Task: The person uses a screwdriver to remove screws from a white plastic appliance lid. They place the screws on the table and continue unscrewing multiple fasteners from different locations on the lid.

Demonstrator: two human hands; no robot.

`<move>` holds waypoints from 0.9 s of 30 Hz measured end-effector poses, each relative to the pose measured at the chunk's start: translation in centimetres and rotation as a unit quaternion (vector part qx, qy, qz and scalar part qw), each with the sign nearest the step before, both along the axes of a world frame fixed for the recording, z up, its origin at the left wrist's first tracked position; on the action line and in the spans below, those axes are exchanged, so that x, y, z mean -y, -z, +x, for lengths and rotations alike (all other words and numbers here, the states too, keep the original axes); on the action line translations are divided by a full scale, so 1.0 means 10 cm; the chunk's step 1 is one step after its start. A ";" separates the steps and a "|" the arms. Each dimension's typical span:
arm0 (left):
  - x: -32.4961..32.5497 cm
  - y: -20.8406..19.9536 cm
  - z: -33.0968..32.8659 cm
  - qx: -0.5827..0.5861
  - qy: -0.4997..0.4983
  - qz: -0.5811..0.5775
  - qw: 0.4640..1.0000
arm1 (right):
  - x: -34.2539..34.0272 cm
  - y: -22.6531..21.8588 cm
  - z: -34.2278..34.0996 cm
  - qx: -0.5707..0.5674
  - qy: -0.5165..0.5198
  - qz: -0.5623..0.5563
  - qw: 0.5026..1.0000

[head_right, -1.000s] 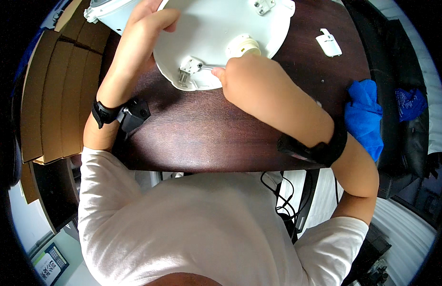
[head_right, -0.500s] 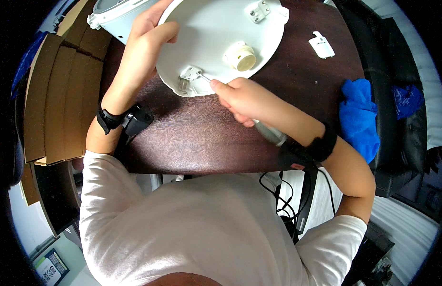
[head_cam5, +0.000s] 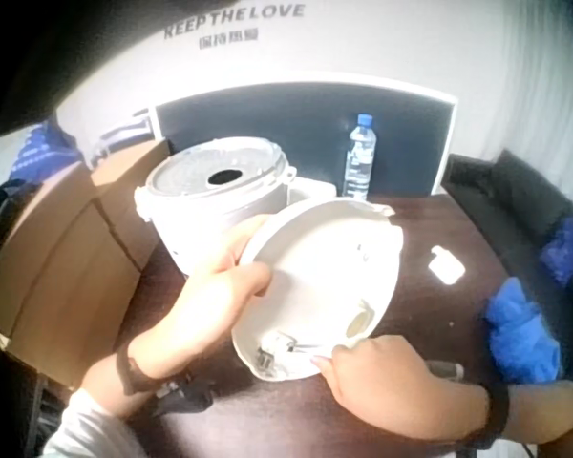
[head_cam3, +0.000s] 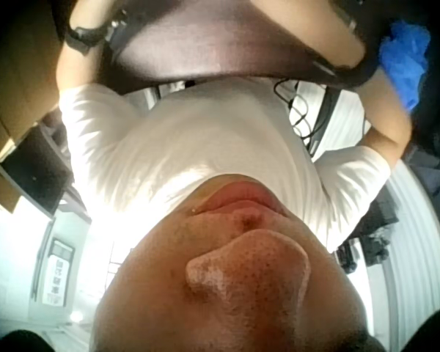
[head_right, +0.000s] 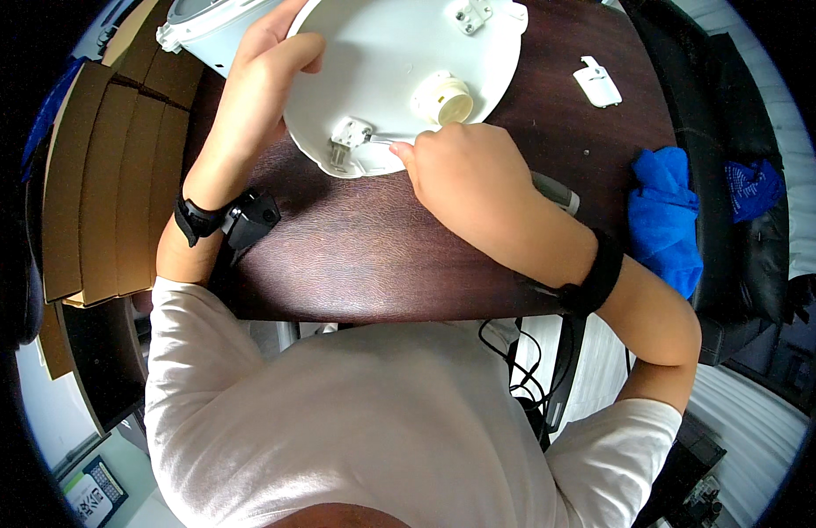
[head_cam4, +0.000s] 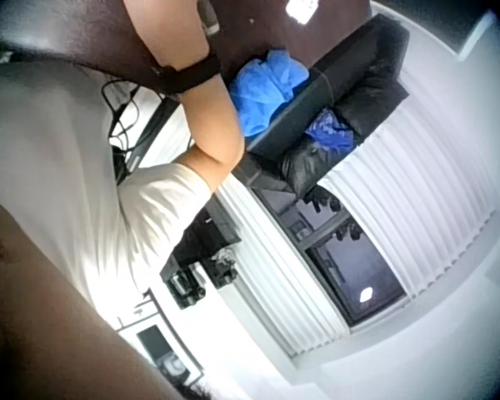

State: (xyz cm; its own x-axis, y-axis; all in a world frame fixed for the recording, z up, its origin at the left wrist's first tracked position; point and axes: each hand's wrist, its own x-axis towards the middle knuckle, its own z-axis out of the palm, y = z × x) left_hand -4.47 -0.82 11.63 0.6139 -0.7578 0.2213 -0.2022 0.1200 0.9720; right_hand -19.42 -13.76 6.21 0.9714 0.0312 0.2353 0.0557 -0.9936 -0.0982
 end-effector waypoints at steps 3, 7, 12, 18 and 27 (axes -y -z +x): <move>-0.02 0.03 0.00 0.000 0.003 -0.020 1.000 | -0.02 -0.05 -0.01 -0.008 0.007 -0.006 1.000; -0.01 0.00 -0.01 0.021 -0.009 0.006 1.000 | -0.01 -0.10 -0.02 -0.007 0.013 -0.003 1.000; 0.01 0.00 -0.01 0.006 -0.011 0.001 1.000 | -0.02 -0.09 0.00 -0.009 0.010 -0.017 1.000; 0.00 0.00 -0.02 0.007 -0.006 -0.017 1.000 | -0.03 -0.07 -0.02 -0.010 0.017 -0.004 1.000; 0.02 0.01 -0.03 -0.031 -0.002 -0.007 0.999 | 0.03 0.00 0.02 -0.022 0.014 0.044 0.999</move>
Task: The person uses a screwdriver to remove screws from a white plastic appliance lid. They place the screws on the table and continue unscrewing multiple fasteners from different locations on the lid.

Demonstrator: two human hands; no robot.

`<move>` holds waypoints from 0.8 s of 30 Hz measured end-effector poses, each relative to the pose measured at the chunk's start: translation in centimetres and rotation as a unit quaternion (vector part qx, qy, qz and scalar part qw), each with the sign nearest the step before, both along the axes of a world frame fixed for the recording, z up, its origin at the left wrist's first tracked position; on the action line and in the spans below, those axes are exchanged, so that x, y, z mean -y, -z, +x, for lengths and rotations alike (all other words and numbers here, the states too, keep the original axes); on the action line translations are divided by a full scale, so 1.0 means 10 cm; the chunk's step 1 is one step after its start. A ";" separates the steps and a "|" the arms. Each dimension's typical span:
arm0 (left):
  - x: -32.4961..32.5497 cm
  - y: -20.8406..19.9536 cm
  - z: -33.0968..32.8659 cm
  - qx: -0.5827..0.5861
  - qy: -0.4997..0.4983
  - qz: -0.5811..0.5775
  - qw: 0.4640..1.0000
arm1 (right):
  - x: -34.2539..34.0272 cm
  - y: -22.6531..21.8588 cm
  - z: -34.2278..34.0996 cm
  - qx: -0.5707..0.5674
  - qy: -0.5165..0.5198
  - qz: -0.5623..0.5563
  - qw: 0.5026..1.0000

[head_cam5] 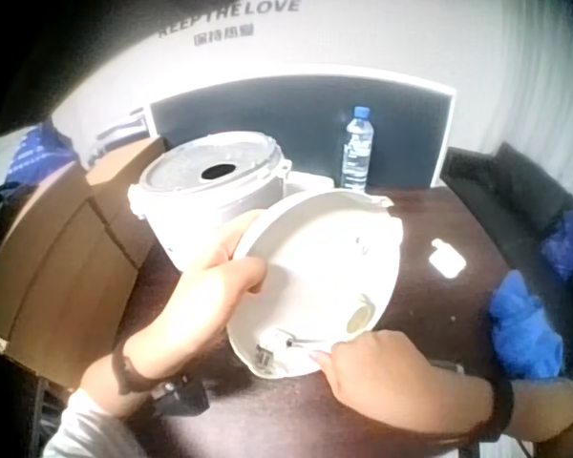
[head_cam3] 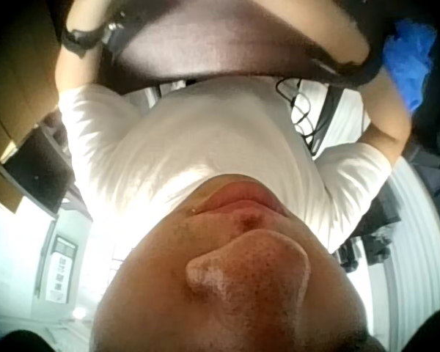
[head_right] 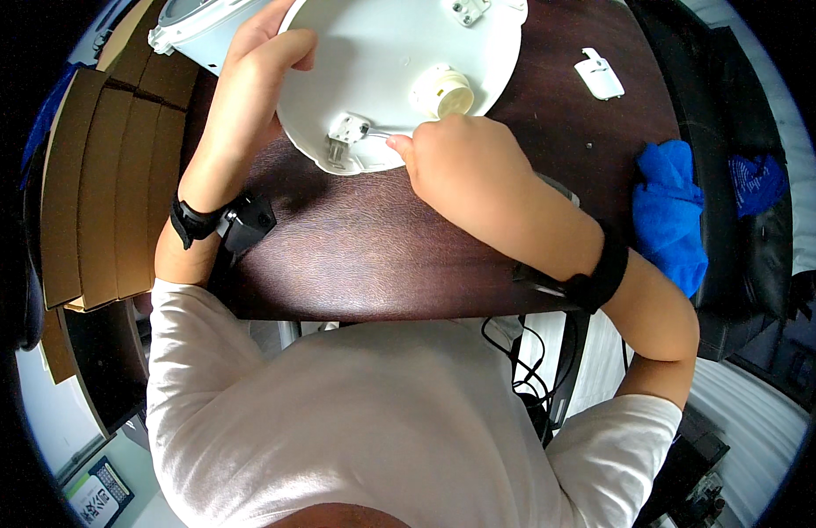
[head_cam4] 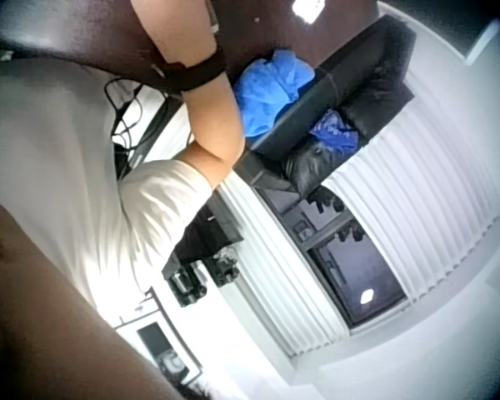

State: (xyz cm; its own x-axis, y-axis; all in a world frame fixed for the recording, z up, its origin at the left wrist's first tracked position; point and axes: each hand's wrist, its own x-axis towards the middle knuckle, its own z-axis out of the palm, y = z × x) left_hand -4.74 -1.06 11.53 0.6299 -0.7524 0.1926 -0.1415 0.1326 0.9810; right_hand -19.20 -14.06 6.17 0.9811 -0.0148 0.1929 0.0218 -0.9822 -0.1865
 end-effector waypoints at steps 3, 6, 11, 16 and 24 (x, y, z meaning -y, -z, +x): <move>0.00 -0.03 -0.05 -0.010 0.002 -0.004 1.000 | 0.02 -0.02 0.01 -0.027 0.011 0.013 0.999; -0.03 -0.01 -0.08 0.061 0.025 -0.006 0.998 | 0.01 -0.12 -0.02 -0.014 0.008 -0.059 0.998; 0.02 0.10 -0.08 0.062 0.007 -0.061 0.996 | -0.06 -0.28 -0.04 -0.034 0.014 -0.119 0.992; -0.01 0.04 -0.07 0.008 -0.003 -0.023 1.000 | -0.04 -0.19 -0.03 -0.014 0.006 -0.097 0.995; 0.04 0.03 -0.05 -0.013 -0.023 -0.013 1.000 | 0.09 0.02 0.08 -0.162 0.074 0.208 0.962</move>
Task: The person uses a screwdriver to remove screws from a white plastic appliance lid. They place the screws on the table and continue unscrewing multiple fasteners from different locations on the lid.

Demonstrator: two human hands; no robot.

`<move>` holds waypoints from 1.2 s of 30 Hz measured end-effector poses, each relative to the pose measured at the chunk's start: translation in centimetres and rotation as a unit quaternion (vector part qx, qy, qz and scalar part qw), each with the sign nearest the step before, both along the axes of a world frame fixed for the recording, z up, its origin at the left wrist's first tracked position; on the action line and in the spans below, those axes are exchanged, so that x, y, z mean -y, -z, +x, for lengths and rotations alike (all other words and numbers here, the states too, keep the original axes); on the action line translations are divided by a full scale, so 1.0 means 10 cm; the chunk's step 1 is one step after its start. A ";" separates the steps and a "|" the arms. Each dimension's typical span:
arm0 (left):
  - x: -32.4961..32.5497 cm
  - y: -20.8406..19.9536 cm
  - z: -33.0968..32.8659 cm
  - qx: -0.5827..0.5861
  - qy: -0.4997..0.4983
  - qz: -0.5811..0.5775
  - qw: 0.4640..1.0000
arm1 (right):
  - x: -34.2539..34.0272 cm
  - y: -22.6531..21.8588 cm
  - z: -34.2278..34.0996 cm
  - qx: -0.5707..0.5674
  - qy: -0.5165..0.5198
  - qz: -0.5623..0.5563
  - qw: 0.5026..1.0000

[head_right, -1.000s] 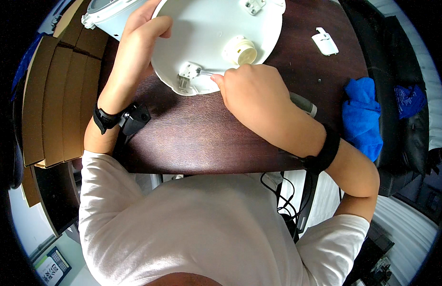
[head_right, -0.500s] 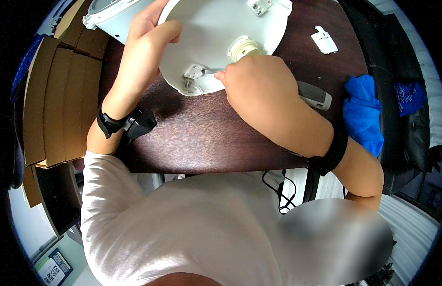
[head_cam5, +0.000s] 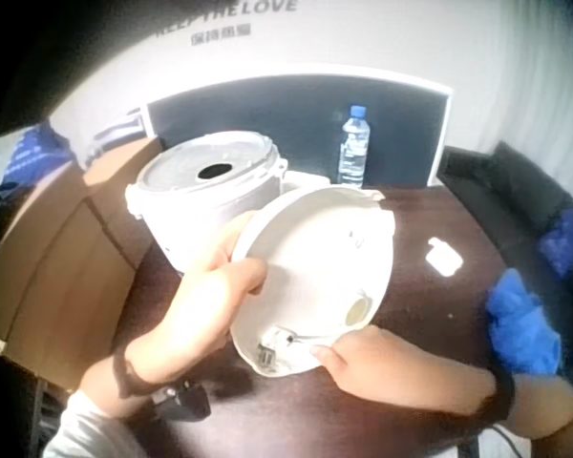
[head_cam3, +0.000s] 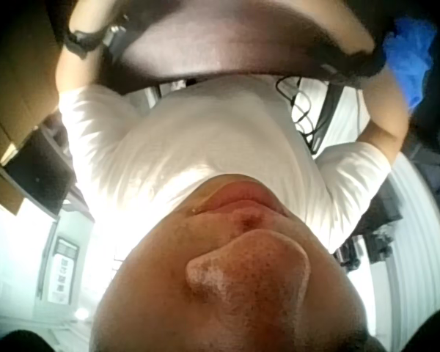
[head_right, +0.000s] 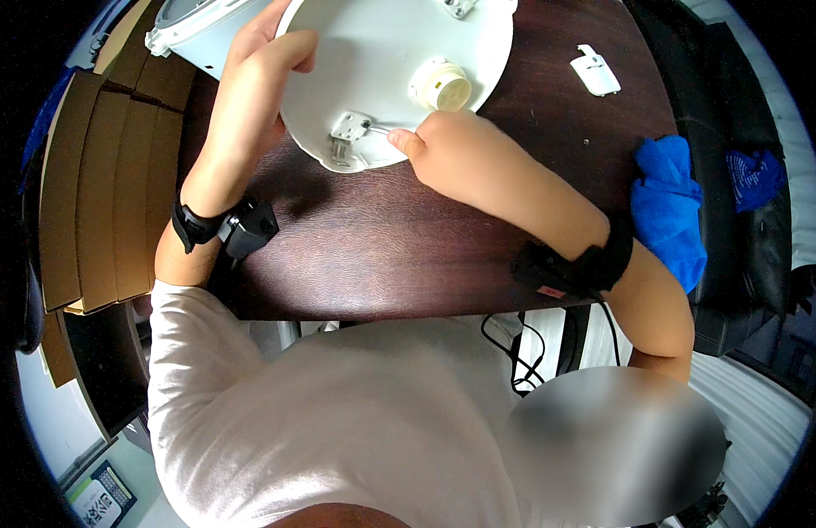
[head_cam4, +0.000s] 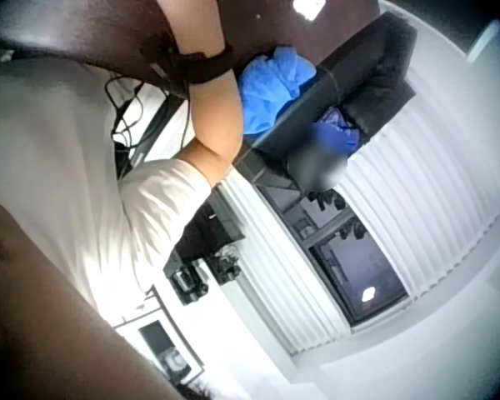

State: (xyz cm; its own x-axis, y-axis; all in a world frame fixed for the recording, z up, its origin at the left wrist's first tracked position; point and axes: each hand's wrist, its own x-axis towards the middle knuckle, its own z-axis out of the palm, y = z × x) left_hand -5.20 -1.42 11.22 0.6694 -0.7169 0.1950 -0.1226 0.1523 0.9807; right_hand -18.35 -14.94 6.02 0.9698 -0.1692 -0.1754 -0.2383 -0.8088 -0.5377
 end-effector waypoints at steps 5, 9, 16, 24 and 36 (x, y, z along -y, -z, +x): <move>-0.02 -0.05 -0.05 0.036 0.008 -0.005 0.999 | -0.07 -0.06 -0.04 -0.194 0.115 0.431 0.874; -0.04 -0.01 0.00 0.051 -0.013 0.001 0.999 | -0.02 -0.04 -0.02 -0.265 0.088 0.570 0.773; -0.05 0.00 0.01 0.036 -0.035 0.023 0.998 | 0.00 0.05 -0.16 0.102 -0.029 -0.061 0.992; -0.07 -0.02 0.02 0.058 -0.013 0.021 0.998 | -0.04 -0.03 -0.09 0.188 -0.080 -0.241 0.949; -0.07 -0.01 0.03 0.050 -0.008 -0.005 0.999 | -0.08 -0.06 -0.08 0.174 -0.080 -0.279 0.941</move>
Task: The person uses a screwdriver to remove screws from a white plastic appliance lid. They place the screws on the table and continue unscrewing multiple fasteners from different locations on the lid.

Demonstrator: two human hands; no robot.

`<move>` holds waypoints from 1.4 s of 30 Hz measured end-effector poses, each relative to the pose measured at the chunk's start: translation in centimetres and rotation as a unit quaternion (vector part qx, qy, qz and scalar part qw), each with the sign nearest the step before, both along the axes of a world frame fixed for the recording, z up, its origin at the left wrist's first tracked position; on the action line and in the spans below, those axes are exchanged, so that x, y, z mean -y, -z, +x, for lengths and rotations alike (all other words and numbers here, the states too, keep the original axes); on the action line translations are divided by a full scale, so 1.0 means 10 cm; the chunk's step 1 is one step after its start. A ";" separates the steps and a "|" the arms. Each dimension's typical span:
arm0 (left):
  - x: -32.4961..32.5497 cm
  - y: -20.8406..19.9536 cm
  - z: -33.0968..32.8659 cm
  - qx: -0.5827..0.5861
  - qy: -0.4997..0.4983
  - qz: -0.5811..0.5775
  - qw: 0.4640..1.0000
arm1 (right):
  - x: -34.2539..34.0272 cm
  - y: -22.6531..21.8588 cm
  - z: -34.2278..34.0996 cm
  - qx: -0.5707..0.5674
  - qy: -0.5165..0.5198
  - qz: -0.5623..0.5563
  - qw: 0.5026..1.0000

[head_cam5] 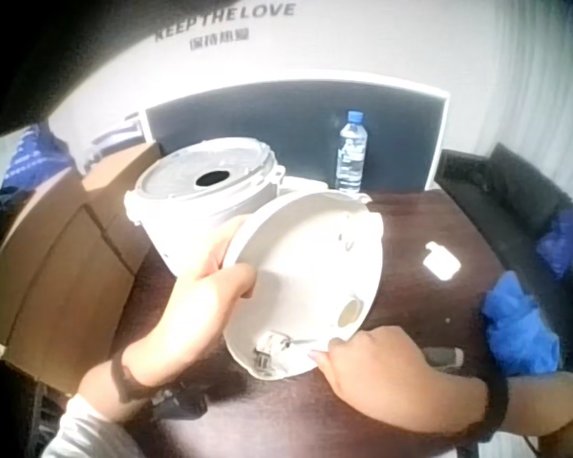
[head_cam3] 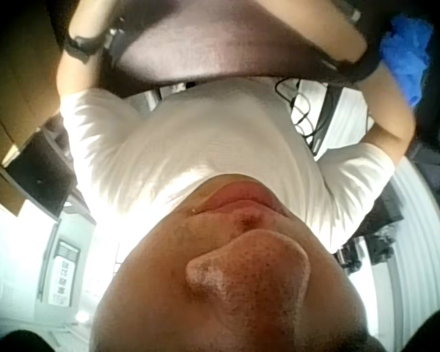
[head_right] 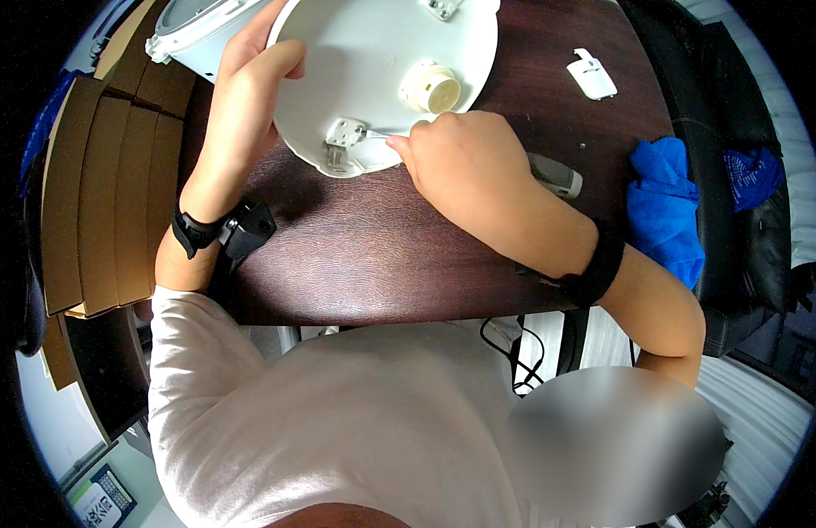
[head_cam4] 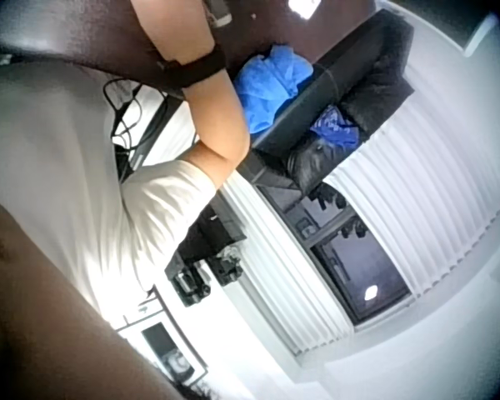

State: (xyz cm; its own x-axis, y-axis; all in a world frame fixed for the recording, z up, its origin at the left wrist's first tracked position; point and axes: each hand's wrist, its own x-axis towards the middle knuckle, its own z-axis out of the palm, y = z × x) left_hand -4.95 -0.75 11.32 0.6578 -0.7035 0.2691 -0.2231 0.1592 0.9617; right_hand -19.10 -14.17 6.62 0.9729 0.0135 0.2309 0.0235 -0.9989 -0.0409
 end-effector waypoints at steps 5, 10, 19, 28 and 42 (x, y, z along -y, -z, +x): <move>0.01 0.00 0.01 -0.004 0.000 0.004 1.000 | -0.01 -0.04 -0.01 -0.013 0.002 0.001 1.000; 0.01 -0.01 0.00 -0.014 -0.007 0.012 1.000 | -0.02 -0.04 -0.01 -0.002 0.000 0.008 1.000; 0.02 -0.03 -0.02 -0.048 -0.014 0.006 0.999 | -0.06 -0.13 0.01 -0.015 -0.013 -0.031 0.999; 0.05 -0.01 -0.06 -0.062 -0.048 -0.007 0.997 | -0.07 -0.13 0.05 -0.066 0.027 0.034 0.997; 0.05 0.04 -0.14 0.023 -0.018 -0.029 0.999 | 0.01 0.02 0.12 -0.377 0.126 0.732 0.552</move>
